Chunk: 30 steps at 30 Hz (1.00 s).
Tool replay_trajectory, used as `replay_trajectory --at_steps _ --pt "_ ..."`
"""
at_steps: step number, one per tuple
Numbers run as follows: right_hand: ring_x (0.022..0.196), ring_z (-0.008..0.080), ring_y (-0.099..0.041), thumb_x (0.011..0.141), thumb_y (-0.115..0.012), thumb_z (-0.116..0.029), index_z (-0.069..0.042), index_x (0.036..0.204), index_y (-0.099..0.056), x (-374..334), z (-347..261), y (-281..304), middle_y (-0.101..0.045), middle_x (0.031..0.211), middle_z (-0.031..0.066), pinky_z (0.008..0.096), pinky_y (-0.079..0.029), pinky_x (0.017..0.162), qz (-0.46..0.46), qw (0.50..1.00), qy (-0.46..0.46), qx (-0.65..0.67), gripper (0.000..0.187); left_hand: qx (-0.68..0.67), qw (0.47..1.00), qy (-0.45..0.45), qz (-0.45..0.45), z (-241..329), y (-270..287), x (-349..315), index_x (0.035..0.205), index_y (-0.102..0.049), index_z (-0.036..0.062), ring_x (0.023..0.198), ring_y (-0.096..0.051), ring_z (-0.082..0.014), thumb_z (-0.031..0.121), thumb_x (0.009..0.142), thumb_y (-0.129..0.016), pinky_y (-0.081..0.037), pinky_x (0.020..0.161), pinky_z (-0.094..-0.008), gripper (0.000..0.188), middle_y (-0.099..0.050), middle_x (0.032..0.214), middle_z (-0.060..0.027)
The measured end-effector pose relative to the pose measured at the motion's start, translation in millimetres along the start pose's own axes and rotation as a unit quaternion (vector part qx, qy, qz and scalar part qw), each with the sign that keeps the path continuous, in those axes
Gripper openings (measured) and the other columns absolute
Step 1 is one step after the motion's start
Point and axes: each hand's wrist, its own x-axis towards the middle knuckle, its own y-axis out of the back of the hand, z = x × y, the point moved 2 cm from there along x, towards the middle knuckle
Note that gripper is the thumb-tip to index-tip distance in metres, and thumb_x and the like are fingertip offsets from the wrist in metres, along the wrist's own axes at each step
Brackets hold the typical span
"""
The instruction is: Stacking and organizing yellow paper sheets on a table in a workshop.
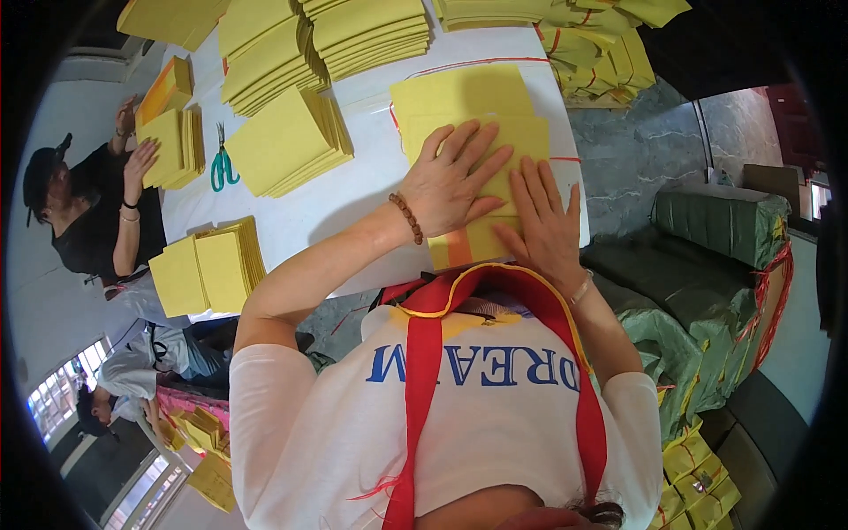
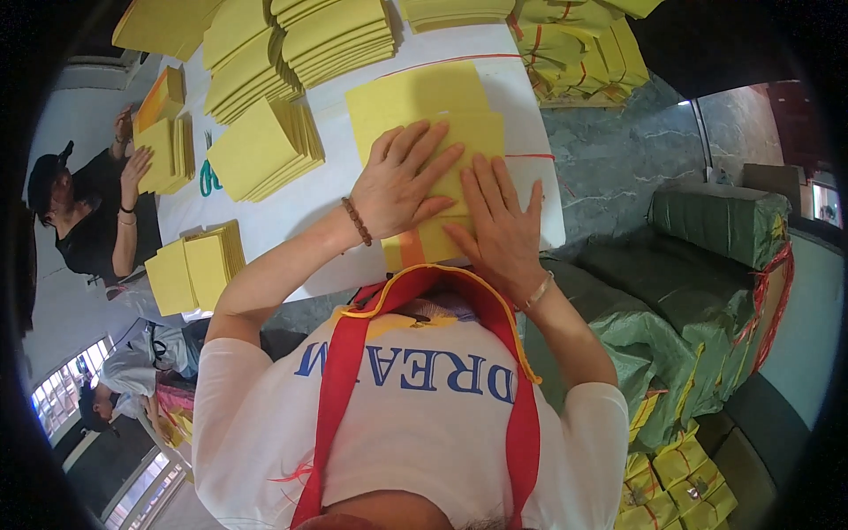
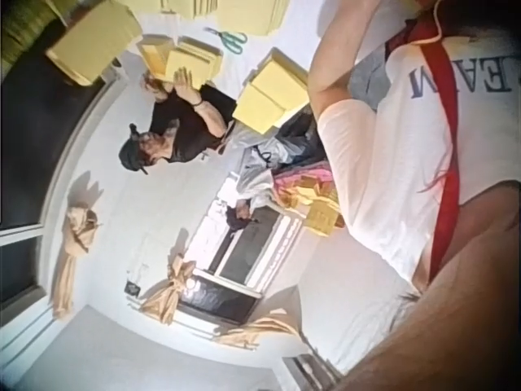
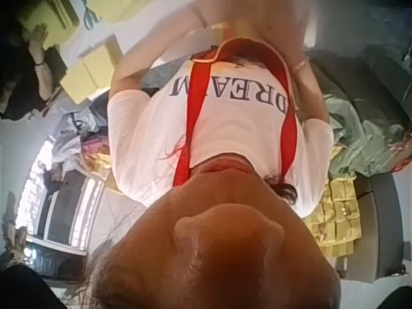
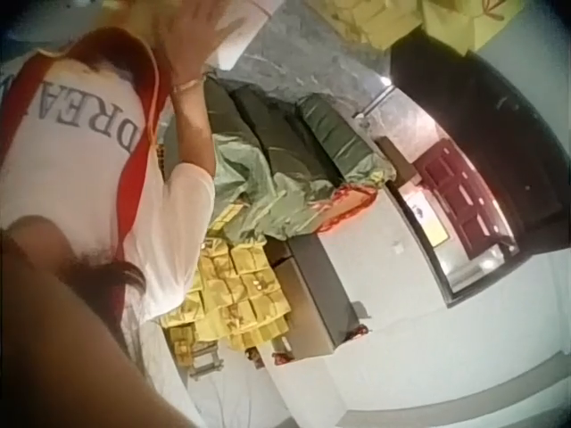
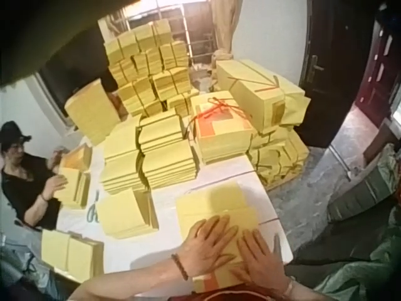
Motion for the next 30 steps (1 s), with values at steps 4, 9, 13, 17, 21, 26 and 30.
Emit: replay_trajectory --at_steps 4,9,13,17,21,26,30 --pt "0.135 0.0274 -0.020 0.084 -0.052 -0.041 -0.004 0.132 -0.040 -4.1 -1.8 -10.5 -0.026 0.144 0.0117 0.0569 -0.010 0.104 -0.039 0.998 -0.034 0.033 0.062 -0.052 0.997 -0.038 0.034 -3.7 11.8 -3.3 0.122 -0.050 0.0059 0.114 -0.039 -0.0310 0.049 0.069 -0.064 -0.031 0.093 -0.0434 0.069 -0.044 0.126 -0.0137" --pt "0.135 0.0287 -0.021 0.086 -0.053 -0.028 -0.004 0.133 -0.039 -5.1 27.8 -5.7 -0.028 0.144 0.0124 0.0489 -0.016 0.107 -0.050 0.951 -0.010 0.304 0.054 0.041 0.999 -0.032 -0.016 12.9 5.3 -4.3 0.117 -0.051 0.0031 0.103 -0.045 -0.0317 0.041 0.066 -0.067 -0.038 0.085 -0.0424 0.066 -0.046 0.122 -0.0170" --pt "0.132 0.0311 -0.028 0.082 -0.058 -0.013 -0.007 0.131 -0.042 -17.5 21.8 1.7 -0.032 0.142 0.0130 0.0454 -0.023 0.105 -0.054 0.974 0.065 0.210 0.052 0.178 0.984 -0.022 0.009 32.1 2.0 -8.0 0.114 -0.053 -0.0003 0.103 -0.048 -0.0356 0.024 0.076 -0.054 -0.039 0.085 -0.0462 0.046 -0.052 0.113 -0.0239" --pt "0.131 0.0333 -0.028 0.082 -0.060 -0.014 -0.009 0.130 -0.042 -23.5 11.7 4.6 -0.028 0.142 0.0182 0.0510 -0.022 0.103 0.085 0.985 0.020 0.146 0.051 0.134 0.990 0.004 0.047 28.6 -3.8 -6.2 0.116 -0.052 -0.0010 0.100 -0.053 -0.0358 0.017 0.077 -0.052 -0.044 0.081 -0.0412 0.043 -0.054 0.111 -0.0238" --pt "0.131 0.0358 -0.027 0.080 -0.062 -0.013 -0.010 0.129 -0.041 -25.0 0.2 -6.8 -0.023 0.142 0.0240 0.0553 -0.021 0.102 0.193 0.974 0.089 0.080 0.053 -0.028 0.997 -0.005 0.076 -1.6 47.0 -19.2 0.118 -0.050 -0.0018 0.100 -0.056 -0.0334 0.007 0.073 -0.056 -0.047 0.083 -0.0363 0.047 -0.054 0.115 -0.0218" --pt "0.131 0.0340 -0.028 0.083 -0.055 -0.008 -0.012 0.128 -0.045 -22.0 0.7 -6.1 -0.033 0.140 0.0147 0.0526 -0.021 0.103 0.098 0.989 0.035 0.106 0.045 0.099 0.973 0.042 0.205 -64.5 128.7 -87.0 0.124 -0.047 0.0025 0.103 -0.055 -0.0300 -0.005 0.067 -0.054 -0.045 0.088 -0.0392 0.058 -0.056 0.116 -0.0142" --pt "0.130 0.0326 -0.031 0.084 -0.049 -0.002 -0.012 0.121 -0.054 -17.8 -2.8 -3.4 -0.043 0.135 0.0062 0.0461 -0.027 0.103 -0.008 0.992 0.046 0.118 0.039 0.193 0.955 0.136 0.179 -126.3 105.3 -137.3 0.129 -0.044 0.0080 0.105 -0.053 -0.0328 -0.007 0.066 -0.055 -0.043 0.090 -0.0395 0.066 -0.054 0.119 -0.0157"
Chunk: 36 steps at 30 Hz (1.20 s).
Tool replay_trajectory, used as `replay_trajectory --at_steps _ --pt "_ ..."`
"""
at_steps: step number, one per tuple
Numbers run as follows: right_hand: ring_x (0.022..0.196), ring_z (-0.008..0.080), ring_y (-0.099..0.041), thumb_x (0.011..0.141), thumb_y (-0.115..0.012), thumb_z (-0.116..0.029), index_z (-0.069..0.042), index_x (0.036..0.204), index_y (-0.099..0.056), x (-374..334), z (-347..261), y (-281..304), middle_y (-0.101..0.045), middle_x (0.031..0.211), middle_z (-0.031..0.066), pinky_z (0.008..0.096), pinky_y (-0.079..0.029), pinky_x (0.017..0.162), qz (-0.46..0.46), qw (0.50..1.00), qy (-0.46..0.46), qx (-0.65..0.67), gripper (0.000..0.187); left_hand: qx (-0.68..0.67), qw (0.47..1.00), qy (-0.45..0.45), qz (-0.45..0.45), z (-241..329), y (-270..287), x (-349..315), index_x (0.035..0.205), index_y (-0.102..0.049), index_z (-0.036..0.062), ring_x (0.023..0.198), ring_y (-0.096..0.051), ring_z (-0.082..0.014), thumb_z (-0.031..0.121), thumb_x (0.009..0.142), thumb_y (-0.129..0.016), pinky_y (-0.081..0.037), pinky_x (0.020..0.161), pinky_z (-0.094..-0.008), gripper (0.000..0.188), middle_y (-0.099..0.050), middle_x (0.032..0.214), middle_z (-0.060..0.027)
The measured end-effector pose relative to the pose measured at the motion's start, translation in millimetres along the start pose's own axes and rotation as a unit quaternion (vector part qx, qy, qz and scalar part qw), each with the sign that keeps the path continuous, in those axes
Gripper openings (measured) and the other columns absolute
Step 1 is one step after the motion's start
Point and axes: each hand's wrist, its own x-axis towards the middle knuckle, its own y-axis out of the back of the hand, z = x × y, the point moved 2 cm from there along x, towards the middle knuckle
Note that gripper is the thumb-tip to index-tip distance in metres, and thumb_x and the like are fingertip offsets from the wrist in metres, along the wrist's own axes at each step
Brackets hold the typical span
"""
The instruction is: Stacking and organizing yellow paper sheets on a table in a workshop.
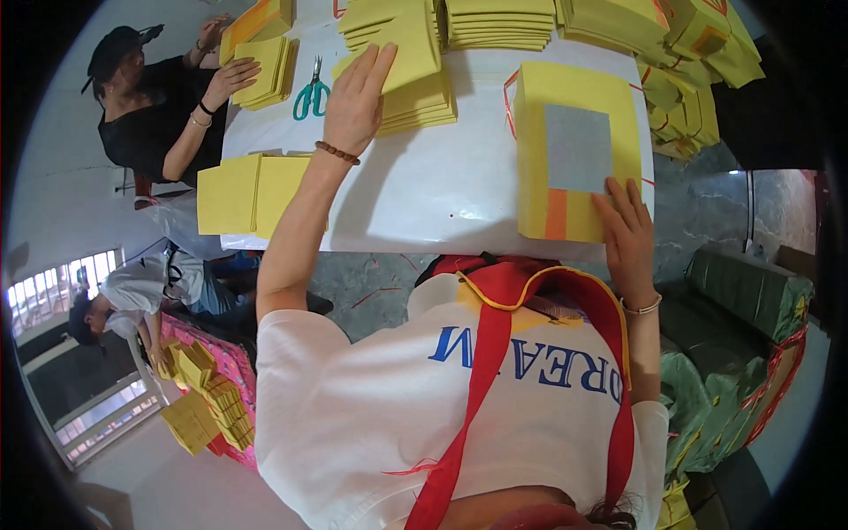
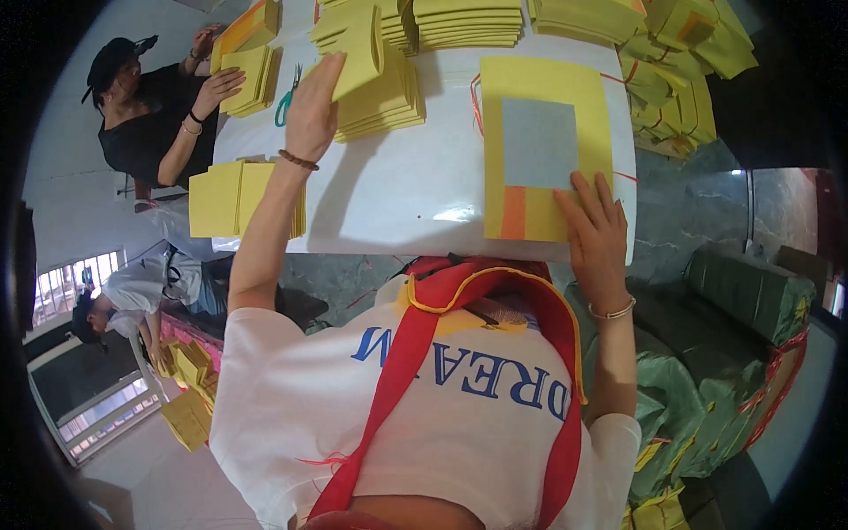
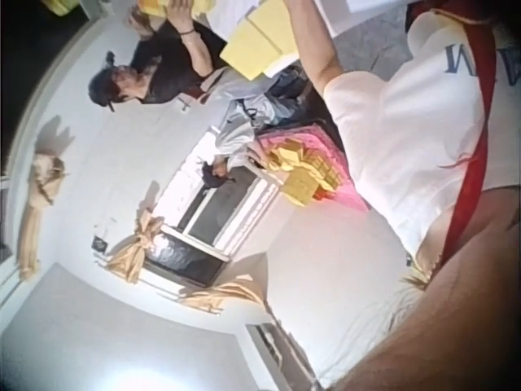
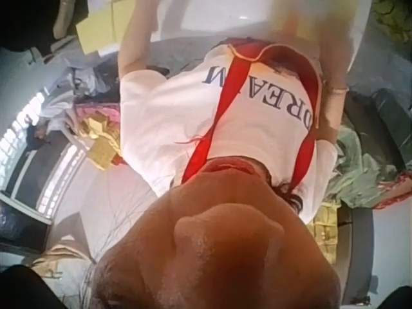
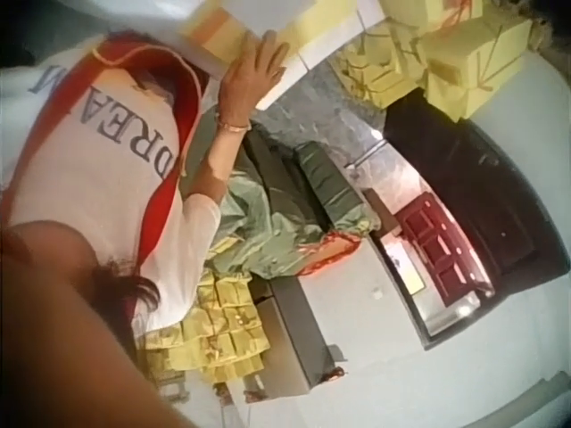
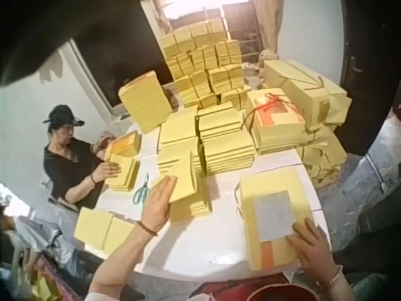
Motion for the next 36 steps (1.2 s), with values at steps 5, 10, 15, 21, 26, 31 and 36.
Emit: replay_trajectory --at_steps 5,10,15,21,26,31,36 --pt "0.128 0.0337 -0.033 0.082 -0.049 0.000 -0.010 0.117 -0.057 4.7 -4.1 -1.4 -0.044 0.134 0.0079 0.0415 -0.032 0.101 0.011 0.999 0.008 0.030 0.037 0.033 0.994 0.012 -0.107 -30.1 -69.4 -50.8 0.132 -0.042 0.0182 0.105 -0.053 -0.0326 -0.004 0.067 -0.056 -0.044 0.087 -0.0391 0.069 -0.052 0.121 -0.0151" --pt "0.128 0.0344 -0.033 0.082 -0.050 0.001 -0.010 0.117 -0.057 -0.4 -1.4 -2.0 -0.044 0.134 0.0083 0.0414 -0.032 0.102 0.016 0.999 -0.005 0.035 0.037 -0.011 0.992 0.032 -0.120 -29.5 -57.3 -30.9 0.131 -0.042 0.0189 0.105 -0.053 -0.0316 0.002 0.071 -0.057 -0.044 0.087 -0.0394 0.064 -0.054 0.119 -0.0140" --pt "0.128 0.0337 -0.032 0.084 -0.049 -0.001 -0.010 0.117 -0.056 2.7 -2.8 1.7 -0.044 0.134 0.0073 0.0408 -0.032 0.103 -0.008 0.999 -0.014 0.050 0.035 -0.088 0.981 0.050 -0.164 -47.2 -72.8 -52.9 0.130 -0.044 0.0179 0.108 -0.050 -0.0336 0.002 0.070 -0.060 -0.042 0.090 -0.0389 0.065 -0.051 0.123 -0.0165" --pt "0.128 0.0333 -0.033 0.084 -0.049 -0.002 -0.010 0.117 -0.056 1.3 -2.1 1.4 -0.044 0.134 0.0067 0.0402 -0.032 0.103 0.002 0.998 -0.025 0.049 0.034 -0.111 0.963 0.067 -0.237 -32.7 -88.8 -69.1 0.133 -0.040 0.0143 0.126 -0.028 -0.0385 0.040 0.088 -0.043 -0.022 0.104 -0.0458 0.052 -0.034 0.137 -0.0213" --pt "0.128 0.0327 -0.034 0.085 -0.049 -0.004 -0.009 0.116 -0.056 2.9 -1.3 2.8 -0.045 0.133 0.0070 0.0395 -0.032 0.102 0.011 0.998 -0.025 0.063 0.032 -0.048 0.981 0.060 -0.177 -27.3 -94.9 -75.4 0.132 -0.042 0.0150 0.126 -0.028 -0.0374 0.040 0.090 -0.040 -0.022 0.104 -0.0447 0.049 -0.034 0.136 -0.0200" --pt "0.126 0.0326 -0.035 0.086 -0.049 -0.007 -0.009 0.116 -0.056 3.8 2.0 6.1 -0.046 0.131 0.0071 0.0392 -0.033 0.101 0.004 0.998 -0.007 0.062 0.031 -0.115 0.974 0.081 -0.177 -43.9 -85.6 -51.8 0.119 -0.056 0.0164 0.114 -0.042 -0.0343 0.041 0.093 -0.035 -0.031 0.096 -0.0451 0.041 -0.048 0.125 -0.0153" --pt "0.124 0.0312 -0.038 0.085 -0.051 -0.009 -0.010 0.114 -0.057 3.3 4.9 9.8 -0.048 0.129 0.0064 0.0394 -0.035 0.098 0.008 0.999 0.024 0.043 0.029 -0.104 0.977 0.105 -0.156 -34.4 -62.1 -12.7 0.101 -0.064 0.0109 0.098 -0.054 -0.0296 0.038 0.092 -0.041 -0.038 0.084 -0.0424 0.036 -0.061 0.104 -0.0103"
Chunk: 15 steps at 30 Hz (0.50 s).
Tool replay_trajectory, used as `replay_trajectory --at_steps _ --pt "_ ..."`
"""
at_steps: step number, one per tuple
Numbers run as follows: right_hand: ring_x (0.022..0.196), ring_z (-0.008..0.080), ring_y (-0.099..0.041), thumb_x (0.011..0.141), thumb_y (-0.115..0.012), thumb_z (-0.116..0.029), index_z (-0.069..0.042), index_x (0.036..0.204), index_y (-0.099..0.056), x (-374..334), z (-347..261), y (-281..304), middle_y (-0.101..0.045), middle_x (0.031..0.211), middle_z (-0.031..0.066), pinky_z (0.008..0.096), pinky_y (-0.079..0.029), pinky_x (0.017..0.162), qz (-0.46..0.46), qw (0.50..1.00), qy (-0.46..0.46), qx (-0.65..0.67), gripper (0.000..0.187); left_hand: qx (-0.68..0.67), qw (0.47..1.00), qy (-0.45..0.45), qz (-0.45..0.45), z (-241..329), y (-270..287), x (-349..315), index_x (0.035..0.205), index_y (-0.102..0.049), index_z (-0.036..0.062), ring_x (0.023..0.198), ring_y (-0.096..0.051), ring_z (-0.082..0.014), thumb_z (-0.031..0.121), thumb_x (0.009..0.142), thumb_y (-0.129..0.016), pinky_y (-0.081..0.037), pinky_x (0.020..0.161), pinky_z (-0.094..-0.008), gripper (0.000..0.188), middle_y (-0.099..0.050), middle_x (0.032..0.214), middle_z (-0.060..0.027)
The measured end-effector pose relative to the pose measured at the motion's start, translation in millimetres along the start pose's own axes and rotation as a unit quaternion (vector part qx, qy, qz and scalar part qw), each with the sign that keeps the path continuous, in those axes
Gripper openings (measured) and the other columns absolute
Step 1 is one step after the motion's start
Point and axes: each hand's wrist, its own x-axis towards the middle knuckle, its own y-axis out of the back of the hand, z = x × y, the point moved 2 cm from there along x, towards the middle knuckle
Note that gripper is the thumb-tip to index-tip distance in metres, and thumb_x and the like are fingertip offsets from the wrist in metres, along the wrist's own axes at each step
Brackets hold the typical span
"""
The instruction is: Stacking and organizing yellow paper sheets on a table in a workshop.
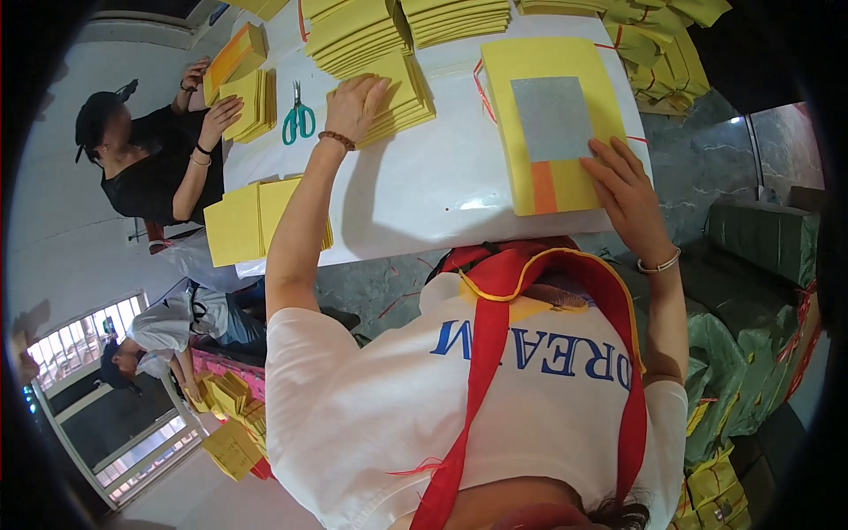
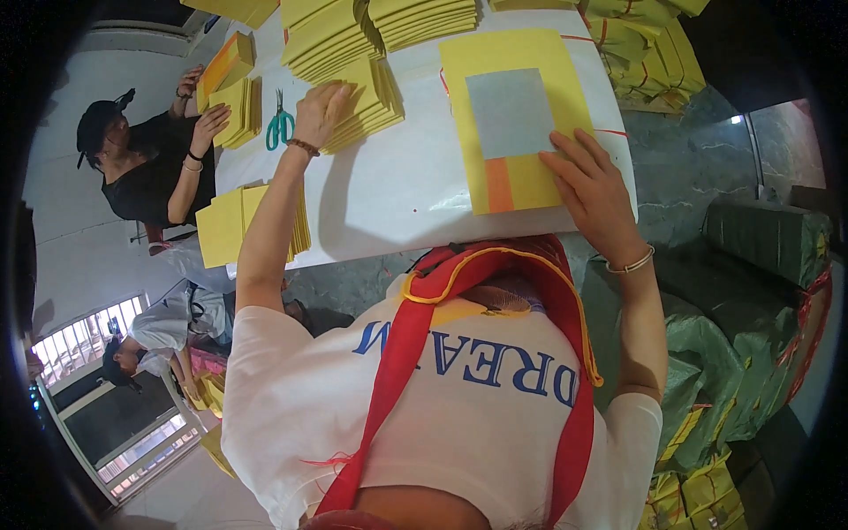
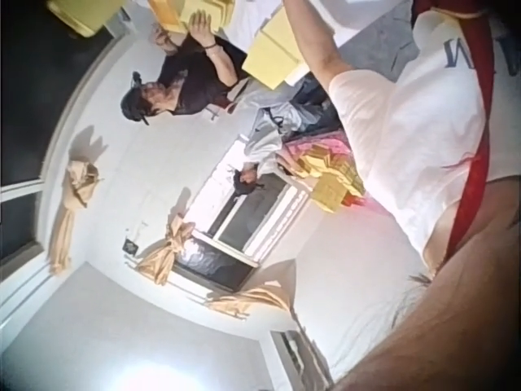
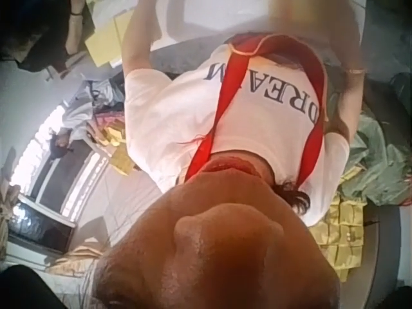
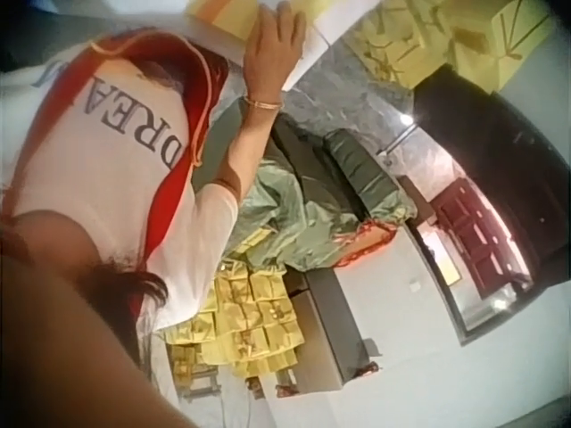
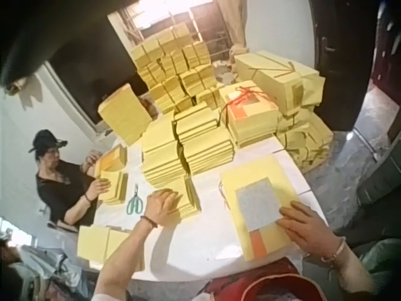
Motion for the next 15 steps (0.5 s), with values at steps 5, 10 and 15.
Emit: replay_trajectory --at_steps 5,10,15 --pt "0.121 0.0310 -0.039 0.084 -0.053 -0.009 -0.010 0.112 -0.058 -1.2 6.2 0.9 -0.049 0.127 0.0059 0.0398 -0.036 0.097 0.006 1.000 0.014 -0.003 0.028 -0.145 0.984 -0.034 0.102 100.9 14.8 -3.2 0.092 -0.063 0.0047 0.073 -0.058 -0.0337 0.021 0.083 -0.057 -0.047 0.065 -0.0398 0.020 -0.062 0.082 -0.0143" --pt "0.118 0.0321 -0.041 0.083 -0.055 -0.009 -0.011 0.111 -0.058 -0.3 11.2 -0.9 -0.050 0.126 0.0057 0.0406 -0.036 0.097 0.011 1.000 0.023 0.006 0.029 -0.121 0.963 -0.238 -0.035 211.0 6.7 -41.3 0.093 -0.063 0.0084 0.077 -0.053 -0.0232 0.026 0.073 -0.068 -0.038 0.066 -0.0344 0.027 -0.057 0.085 -0.0070" --pt "0.123 0.0282 -0.036 0.086 -0.053 -0.015 -0.009 0.107 -0.061 0.0 26.3 -4.9 -0.050 0.127 0.0041 0.0376 -0.031 0.101 0.005 0.992 0.010 0.126 0.023 -0.087 0.971 -0.213 -0.058 223.5 2.0 -47.3 0.098 -0.062 0.0097 0.082 -0.049 -0.0208 0.028 0.071 -0.069 -0.034 0.069 -0.0330 0.033 -0.055 0.093 -0.0044"
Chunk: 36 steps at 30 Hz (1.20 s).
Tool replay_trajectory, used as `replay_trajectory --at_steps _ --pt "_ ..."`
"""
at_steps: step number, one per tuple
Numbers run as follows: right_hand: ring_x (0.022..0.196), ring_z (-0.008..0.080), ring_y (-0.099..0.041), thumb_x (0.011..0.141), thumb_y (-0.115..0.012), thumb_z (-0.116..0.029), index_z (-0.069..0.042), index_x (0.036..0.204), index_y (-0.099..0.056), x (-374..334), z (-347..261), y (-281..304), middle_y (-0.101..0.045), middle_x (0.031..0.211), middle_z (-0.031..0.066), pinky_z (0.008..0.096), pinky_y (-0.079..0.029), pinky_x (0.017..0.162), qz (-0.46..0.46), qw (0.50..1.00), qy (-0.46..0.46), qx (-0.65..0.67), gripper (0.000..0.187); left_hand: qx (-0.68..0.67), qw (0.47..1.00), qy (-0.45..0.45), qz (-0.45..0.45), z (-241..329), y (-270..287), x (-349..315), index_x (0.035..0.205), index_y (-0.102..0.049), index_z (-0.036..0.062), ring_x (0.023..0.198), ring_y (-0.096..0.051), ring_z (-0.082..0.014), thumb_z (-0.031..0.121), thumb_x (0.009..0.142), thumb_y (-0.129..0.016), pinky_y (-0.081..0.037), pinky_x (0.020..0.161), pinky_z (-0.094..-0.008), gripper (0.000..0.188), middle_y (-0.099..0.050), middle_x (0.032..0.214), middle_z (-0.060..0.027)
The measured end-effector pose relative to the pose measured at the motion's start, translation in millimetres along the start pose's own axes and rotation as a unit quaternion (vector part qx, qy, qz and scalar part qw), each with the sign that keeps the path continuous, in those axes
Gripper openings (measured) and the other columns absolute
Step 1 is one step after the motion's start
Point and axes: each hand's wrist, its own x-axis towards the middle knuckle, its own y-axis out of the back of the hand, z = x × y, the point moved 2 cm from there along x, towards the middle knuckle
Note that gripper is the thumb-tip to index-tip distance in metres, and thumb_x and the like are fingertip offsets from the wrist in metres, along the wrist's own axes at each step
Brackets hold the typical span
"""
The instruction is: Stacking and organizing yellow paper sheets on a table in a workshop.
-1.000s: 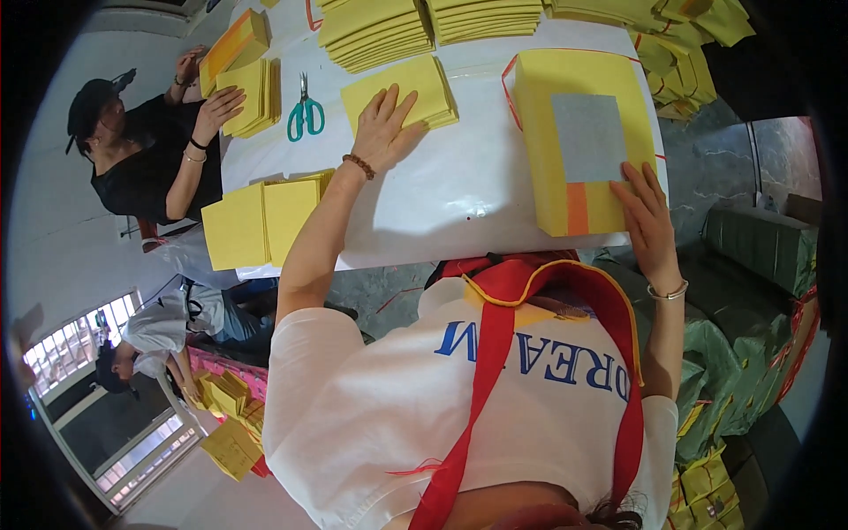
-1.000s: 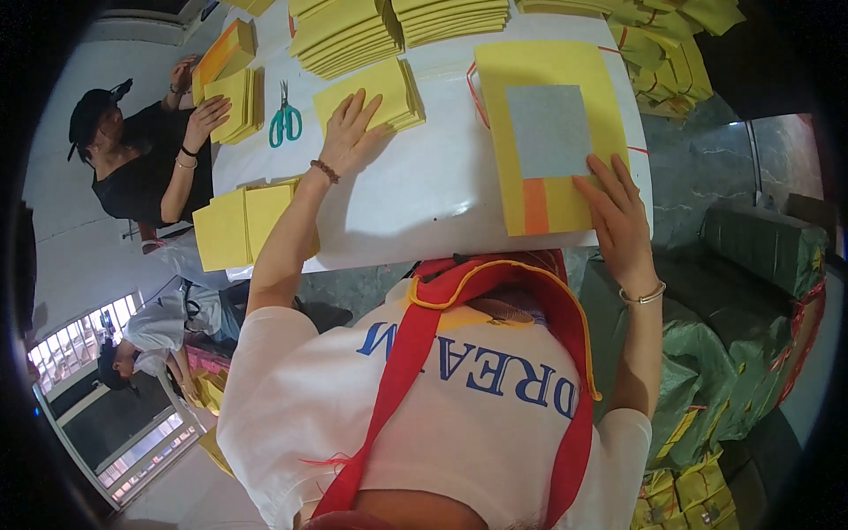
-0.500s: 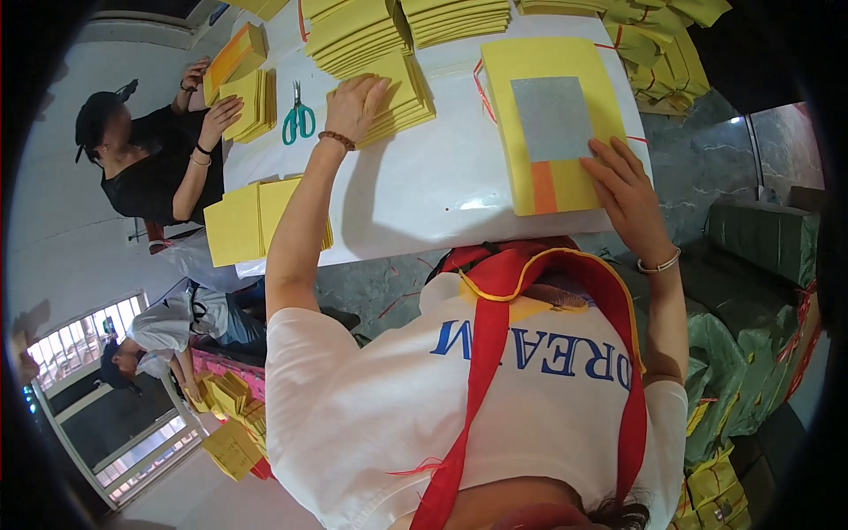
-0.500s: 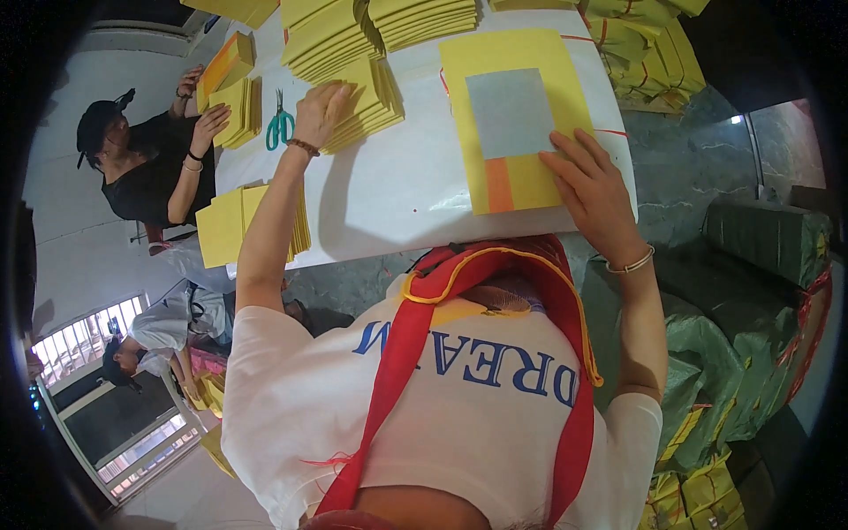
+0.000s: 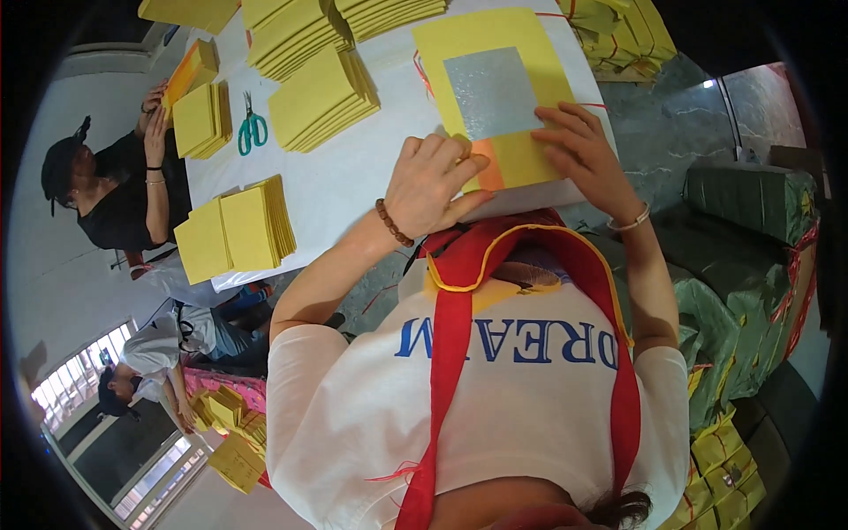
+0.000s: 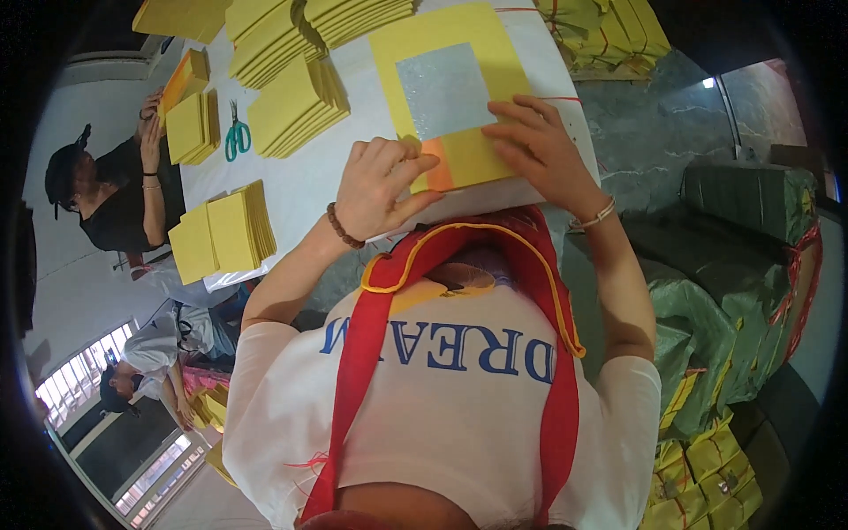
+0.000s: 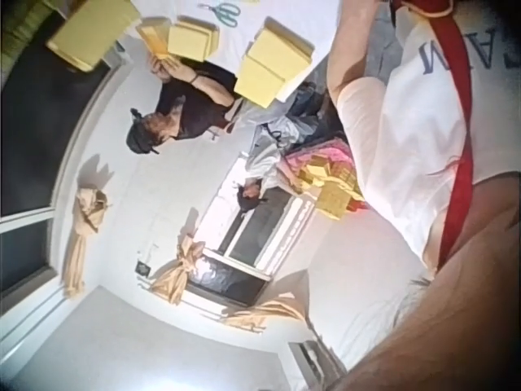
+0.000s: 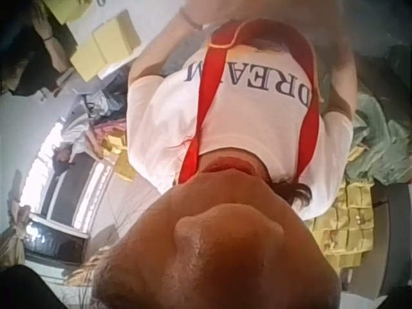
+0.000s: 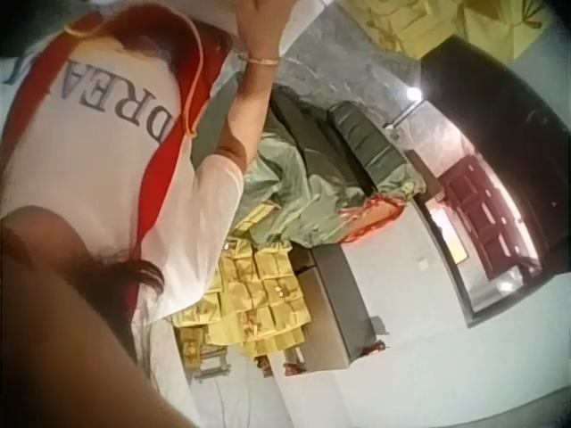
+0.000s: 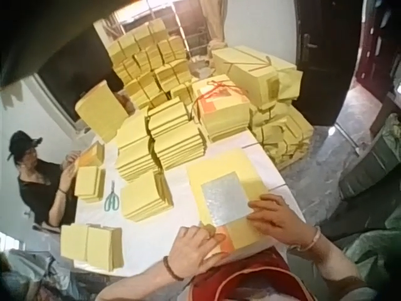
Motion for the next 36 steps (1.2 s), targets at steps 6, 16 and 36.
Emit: replay_trajectory --at_steps 6,16,36 --pt "0.128 0.0244 -0.030 0.089 -0.048 -0.027 -0.008 0.110 -0.060 -7.5 19.1 3.0 -0.051 0.126 0.0038 0.0354 -0.025 0.105 0.000 0.971 -0.044 0.236 0.031 -0.117 0.993 -0.001 0.024 -10.7 1.6 12.2 0.093 -0.063 0.0053 0.069 -0.055 -0.0241 0.015 0.081 -0.062 -0.044 0.062 -0.0343 0.016 -0.057 0.075 -0.0085" --pt "0.125 0.0191 -0.035 0.076 -0.065 -0.012 -0.008 0.125 -0.049 -12.6 15.9 4.2 -0.049 0.128 0.0027 0.0329 -0.030 0.103 0.022 0.953 -0.081 0.291 0.052 -0.273 0.952 0.139 -0.026 -22.0 -3.3 12.6 0.082 -0.059 0.0004 0.055 -0.049 -0.0196 0.017 0.086 -0.057 -0.040 0.052 -0.0300 0.017 -0.054 0.065 -0.0090" --pt "0.124 0.0207 -0.040 0.082 -0.058 -0.008 -0.006 0.121 -0.052 -8.4 35.6 3.3 -0.052 0.124 0.0080 0.0325 -0.032 0.100 0.009 0.966 -0.042 0.255 0.039 -0.402 0.863 0.281 -0.117 -35.6 -6.3 8.0 0.089 -0.062 -0.0007 0.072 -0.049 -0.0067 0.015 0.085 -0.058 -0.042 0.065 -0.0233 0.017 -0.059 0.078 -0.0023"
